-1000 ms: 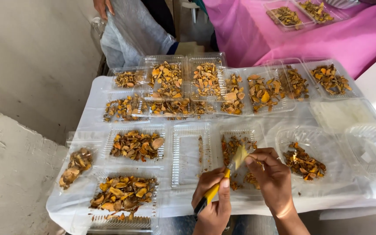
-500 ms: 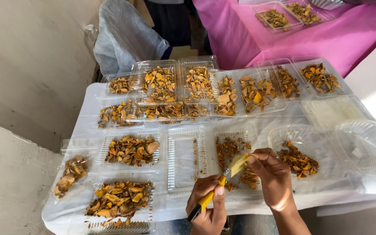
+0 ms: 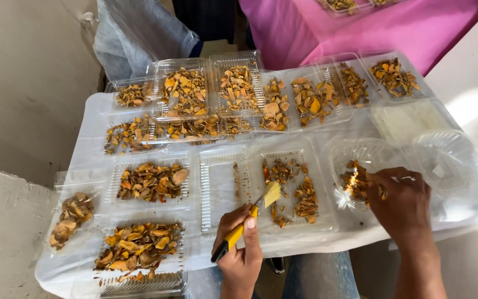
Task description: Sorting and cleaning dried turmeric pieces in plastic containers using a brush and hands.
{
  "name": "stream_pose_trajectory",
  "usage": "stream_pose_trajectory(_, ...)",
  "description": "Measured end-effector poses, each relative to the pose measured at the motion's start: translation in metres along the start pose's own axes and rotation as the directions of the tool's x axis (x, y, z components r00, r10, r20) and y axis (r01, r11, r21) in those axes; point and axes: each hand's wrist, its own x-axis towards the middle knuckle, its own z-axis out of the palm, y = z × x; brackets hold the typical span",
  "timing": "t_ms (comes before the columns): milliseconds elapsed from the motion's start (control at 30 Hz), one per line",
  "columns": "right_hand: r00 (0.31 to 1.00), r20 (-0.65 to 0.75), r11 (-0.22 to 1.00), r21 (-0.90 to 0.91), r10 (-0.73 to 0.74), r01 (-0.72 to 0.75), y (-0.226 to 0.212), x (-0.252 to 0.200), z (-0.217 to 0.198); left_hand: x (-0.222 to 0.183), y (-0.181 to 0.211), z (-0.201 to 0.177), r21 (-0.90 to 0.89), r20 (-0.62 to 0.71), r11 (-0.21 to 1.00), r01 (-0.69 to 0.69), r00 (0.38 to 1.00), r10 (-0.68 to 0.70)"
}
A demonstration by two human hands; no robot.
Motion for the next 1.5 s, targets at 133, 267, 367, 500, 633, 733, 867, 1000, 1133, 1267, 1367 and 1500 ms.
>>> stream_pose_trajectory(133,0.917,-0.264,0.94,0.086,-0.299,0.331,-0.043,0.026,-0.001,0.003,0.005,-0.004,0.028,-0.041,0.998,-0.058,0.997,0.059)
stream_pose_trajectory(267,0.889,0.046,0.886,0.123,-0.456,0.448,-0.086,0.059,0.009,0.004,0.008,-0.007,0.038,-0.068,0.996,-0.087,0.994,0.089)
stream_pose_trajectory(367,0.811,0.339,0.864,0.013,-0.477,0.504,-0.112,0.077,0.018,0.003,0.008,-0.011,0.056,-0.07,0.995,-0.086,0.994,0.09)
stream_pose_trajectory(500,0.744,0.458,0.813,-0.073,-0.487,0.578,-0.118,0.081,0.036,0.002,0.006,-0.015,0.071,-0.054,0.995,-0.073,0.996,0.077)
stream_pose_trajectory(633,0.747,0.412,0.822,0.006,-0.521,0.57,-0.113,0.074,0.033,0.003,0.003,-0.012,0.039,-0.033,0.994,-0.098,0.995,0.099)
stream_pose_trajectory(733,0.729,0.418,0.828,0.115,-0.542,0.549,-0.116,0.071,0.021,0.005,0.006,-0.006,0.022,-0.016,0.997,-0.079,0.997,0.079)
stream_pose_trajectory(867,0.748,0.4,0.847,0.196,-0.529,0.494,-0.113,0.067,0.023,0.003,0.001,-0.002,0.035,-0.013,0.993,-0.109,0.994,0.11)
stream_pose_trajectory(1000,0.802,0.23,0.792,0.448,-0.551,0.415,-0.111,0.062,0.012,0.003,0.002,-0.002,0.032,-0.02,0.995,-0.09,0.996,0.091)
stream_pose_trajectory(1133,0.894,0.233,0.567,0.823,-0.384,0.029,-0.124,0.041,-0.017,-0.007,-0.007,0.015,-0.067,-0.198,0.989,-0.134,0.973,0.118)
stream_pose_trajectory(1267,0.893,0.263,-0.181,0.921,-0.365,-0.345,-0.119,0.023,0.003,-0.009,0.001,0.025,-0.309,-0.221,0.945,-0.105,0.975,0.036)
stream_pose_trajectory(1367,0.892,0.309,-0.257,0.88,-0.329,-0.4,-0.115,0.022,0.008,-0.003,0.007,0.022,-0.237,-0.143,0.969,-0.068,0.989,0.034)
stream_pose_trajectory(1500,0.884,0.332,-0.267,0.865,-0.328,-0.424,-0.115,0.018,0.017,-0.002,0.007,0.023,-0.261,-0.203,0.947,-0.186,0.97,0.135)
